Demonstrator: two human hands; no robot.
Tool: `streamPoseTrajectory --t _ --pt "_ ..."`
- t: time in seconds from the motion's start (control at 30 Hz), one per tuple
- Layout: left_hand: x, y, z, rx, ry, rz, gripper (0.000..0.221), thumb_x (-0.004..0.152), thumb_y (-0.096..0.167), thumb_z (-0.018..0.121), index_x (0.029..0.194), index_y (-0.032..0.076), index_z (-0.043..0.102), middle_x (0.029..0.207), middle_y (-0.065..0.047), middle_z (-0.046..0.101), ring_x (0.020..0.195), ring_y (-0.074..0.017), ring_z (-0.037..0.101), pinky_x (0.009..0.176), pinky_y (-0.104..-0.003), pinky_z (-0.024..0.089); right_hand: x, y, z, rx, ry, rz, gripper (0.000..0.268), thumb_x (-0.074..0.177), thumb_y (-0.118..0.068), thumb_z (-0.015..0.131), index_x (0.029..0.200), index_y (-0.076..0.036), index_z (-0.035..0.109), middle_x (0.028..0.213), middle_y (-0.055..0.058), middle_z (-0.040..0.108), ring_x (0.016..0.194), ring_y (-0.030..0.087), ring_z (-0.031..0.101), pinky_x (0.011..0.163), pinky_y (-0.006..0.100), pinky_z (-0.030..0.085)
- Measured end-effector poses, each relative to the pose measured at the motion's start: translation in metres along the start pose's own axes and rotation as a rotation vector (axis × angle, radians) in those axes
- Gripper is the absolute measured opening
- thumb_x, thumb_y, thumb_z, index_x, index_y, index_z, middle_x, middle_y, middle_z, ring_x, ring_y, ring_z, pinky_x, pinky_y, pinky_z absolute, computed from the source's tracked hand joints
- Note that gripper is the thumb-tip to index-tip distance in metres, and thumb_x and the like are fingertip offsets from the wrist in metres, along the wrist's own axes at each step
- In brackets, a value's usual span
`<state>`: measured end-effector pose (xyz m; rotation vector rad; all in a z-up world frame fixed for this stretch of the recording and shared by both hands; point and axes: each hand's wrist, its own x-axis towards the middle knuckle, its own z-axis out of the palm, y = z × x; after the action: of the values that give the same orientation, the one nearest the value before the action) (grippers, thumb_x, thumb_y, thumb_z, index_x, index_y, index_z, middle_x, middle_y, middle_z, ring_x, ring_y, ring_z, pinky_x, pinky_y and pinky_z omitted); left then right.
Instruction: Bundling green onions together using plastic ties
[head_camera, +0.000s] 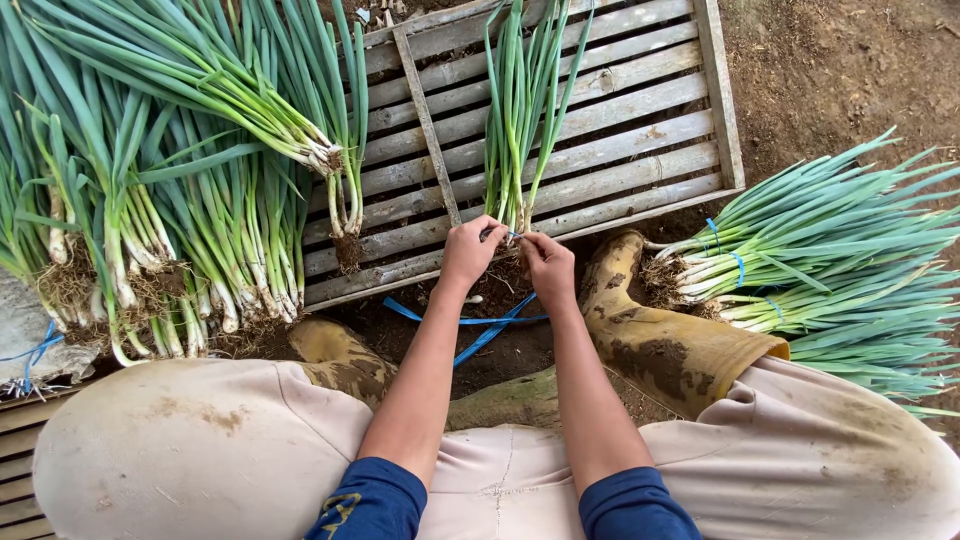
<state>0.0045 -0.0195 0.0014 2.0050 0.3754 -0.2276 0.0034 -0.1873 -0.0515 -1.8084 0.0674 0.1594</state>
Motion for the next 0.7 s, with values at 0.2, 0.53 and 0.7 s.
streamPoseTrajectory --t 0.2,0.53,0.7 --pt "0.033 -0.023 0.017 -0.093 0.158 -0.01 0.015 0.097 0.025 0.066 0.099 0.014 0.075 0.085 -0.009 0.077 0.081 -0.0278 0.072 0.077 -0.044 0.058 0.033 0.05 -0.049 -0.492 0.335 0.092 0.014 0.081 -0.035 0.084 0.092 -0.026 0.082 0.094 0.001 0.067 0.094 0.024 0.068 0.089 0.036 0.056" --pt "0.095 -0.046 0.028 -0.039 0.23 -0.064 0.025 0.098 0.027 0.067 0.118 0.012 0.069 0.112 -0.013 0.072 0.108 -0.0308 0.071 0.095 -0.047 0.058 0.079 0.016 -0.115 -0.255 0.375 0.429 0.016 0.082 -0.017 0.065 0.087 -0.016 0.08 0.054 0.004 0.061 0.048 0.01 0.062 0.05 0.026 0.059" --pt "0.105 -0.045 0.033 -0.171 0.089 -0.245 0.045 0.107 0.035 0.053 0.142 0.007 0.053 0.133 -0.018 0.063 0.126 -0.0329 0.062 0.108 -0.05 0.053 0.088 0.047 -0.09 -0.649 0.205 0.534 0.021 0.091 -0.036 0.062 0.096 -0.03 0.082 0.091 0.011 0.076 0.104 0.039 0.07 0.096 0.05 0.053"
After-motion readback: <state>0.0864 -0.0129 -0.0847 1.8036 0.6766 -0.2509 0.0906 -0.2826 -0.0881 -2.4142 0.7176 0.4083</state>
